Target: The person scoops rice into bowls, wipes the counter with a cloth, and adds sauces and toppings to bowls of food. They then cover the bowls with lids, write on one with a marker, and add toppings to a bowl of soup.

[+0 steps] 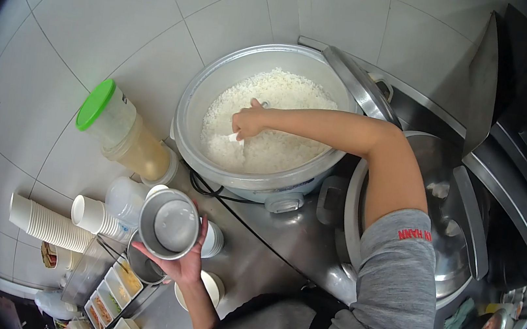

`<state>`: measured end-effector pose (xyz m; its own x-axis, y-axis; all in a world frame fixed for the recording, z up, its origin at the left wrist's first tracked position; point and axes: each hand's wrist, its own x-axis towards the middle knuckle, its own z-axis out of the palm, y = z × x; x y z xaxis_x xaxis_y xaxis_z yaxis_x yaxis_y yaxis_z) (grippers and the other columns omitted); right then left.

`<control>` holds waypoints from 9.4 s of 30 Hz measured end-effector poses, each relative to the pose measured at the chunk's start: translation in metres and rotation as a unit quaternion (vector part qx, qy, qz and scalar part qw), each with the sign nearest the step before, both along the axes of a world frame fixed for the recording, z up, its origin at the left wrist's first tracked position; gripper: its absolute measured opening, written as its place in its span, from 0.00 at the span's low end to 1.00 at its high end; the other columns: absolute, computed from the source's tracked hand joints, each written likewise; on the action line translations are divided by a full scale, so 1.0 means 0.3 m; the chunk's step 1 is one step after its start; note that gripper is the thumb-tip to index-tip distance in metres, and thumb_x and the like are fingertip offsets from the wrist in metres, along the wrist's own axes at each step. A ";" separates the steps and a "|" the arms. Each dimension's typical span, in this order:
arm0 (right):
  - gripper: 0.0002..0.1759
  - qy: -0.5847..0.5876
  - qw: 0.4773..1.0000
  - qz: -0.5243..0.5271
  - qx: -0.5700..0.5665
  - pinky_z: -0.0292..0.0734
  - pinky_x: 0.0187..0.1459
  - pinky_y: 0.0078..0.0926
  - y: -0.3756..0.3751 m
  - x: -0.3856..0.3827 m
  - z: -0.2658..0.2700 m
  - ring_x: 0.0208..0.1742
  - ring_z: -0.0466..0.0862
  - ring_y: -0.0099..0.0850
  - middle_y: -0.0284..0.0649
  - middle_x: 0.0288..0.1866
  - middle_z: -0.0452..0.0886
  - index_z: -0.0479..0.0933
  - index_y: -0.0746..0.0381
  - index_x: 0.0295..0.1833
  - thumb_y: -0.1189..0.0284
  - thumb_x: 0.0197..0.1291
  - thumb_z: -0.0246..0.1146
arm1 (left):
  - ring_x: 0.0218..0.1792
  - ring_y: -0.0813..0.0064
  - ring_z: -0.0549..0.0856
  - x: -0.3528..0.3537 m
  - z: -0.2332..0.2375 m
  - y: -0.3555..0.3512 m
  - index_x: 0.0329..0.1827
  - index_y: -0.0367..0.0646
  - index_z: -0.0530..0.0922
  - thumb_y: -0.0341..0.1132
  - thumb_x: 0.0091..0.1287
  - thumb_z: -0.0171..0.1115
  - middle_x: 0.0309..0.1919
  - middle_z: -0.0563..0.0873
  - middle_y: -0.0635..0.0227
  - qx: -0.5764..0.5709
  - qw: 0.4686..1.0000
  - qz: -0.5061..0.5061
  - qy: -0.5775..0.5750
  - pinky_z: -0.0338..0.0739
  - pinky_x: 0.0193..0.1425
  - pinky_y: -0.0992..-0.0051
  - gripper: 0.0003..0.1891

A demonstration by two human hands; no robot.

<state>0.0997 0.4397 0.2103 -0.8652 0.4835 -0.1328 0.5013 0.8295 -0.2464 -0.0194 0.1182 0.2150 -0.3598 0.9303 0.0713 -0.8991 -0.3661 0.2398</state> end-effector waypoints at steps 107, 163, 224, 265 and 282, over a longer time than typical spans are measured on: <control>0.06 -0.048 0.997 0.049 0.043 0.51 0.48 0.35 0.069 0.215 0.011 0.35 0.77 0.31 0.35 0.27 0.80 0.79 0.54 0.35 0.66 0.55 0.59 | 0.66 0.55 0.60 0.030 0.164 0.439 0.67 0.53 0.58 0.69 0.57 0.47 0.66 0.59 0.61 -0.030 0.998 -0.006 0.057 0.53 0.63 0.35 0.40; 0.14 0.262 0.951 -0.159 0.037 0.65 0.44 0.37 0.022 0.332 0.272 0.41 0.78 0.38 0.44 0.36 0.79 0.76 0.60 0.48 0.76 0.55 0.56 | 0.67 0.56 0.58 0.075 0.140 0.578 0.68 0.54 0.57 0.65 0.59 0.47 0.68 0.59 0.64 -0.026 0.998 -0.052 0.038 0.50 0.63 0.37 0.38; 0.17 0.438 0.815 -0.378 0.034 0.70 0.30 0.21 0.062 0.652 0.405 0.26 0.76 0.23 0.39 0.28 0.78 0.76 0.67 0.41 0.66 0.51 0.66 | 0.61 0.61 0.69 0.167 -0.687 -0.172 0.62 0.39 0.65 0.54 0.66 0.41 0.59 0.71 0.60 -0.200 0.974 -0.045 0.091 0.60 0.66 0.63 0.30; 0.22 0.158 0.929 -0.069 0.329 0.64 0.45 0.39 0.071 0.115 0.297 0.48 0.71 0.41 0.43 0.43 0.73 0.71 0.48 0.50 0.82 0.53 0.49 | 0.51 0.62 0.77 -0.437 -0.237 -1.239 0.66 0.36 0.54 0.36 0.63 0.54 0.57 0.70 0.53 -0.736 0.272 0.334 0.522 0.76 0.52 0.66 0.30; 0.19 0.305 0.951 0.053 -0.004 0.67 0.55 0.37 -0.349 -0.111 0.542 0.55 0.73 0.40 0.47 0.53 0.75 0.76 0.47 0.54 0.62 0.54 0.60 | 0.58 0.60 0.69 -0.350 -0.155 -0.990 0.65 0.33 0.53 0.23 0.64 0.49 0.60 0.64 0.52 -0.331 0.250 0.637 0.650 0.70 0.60 0.64 0.26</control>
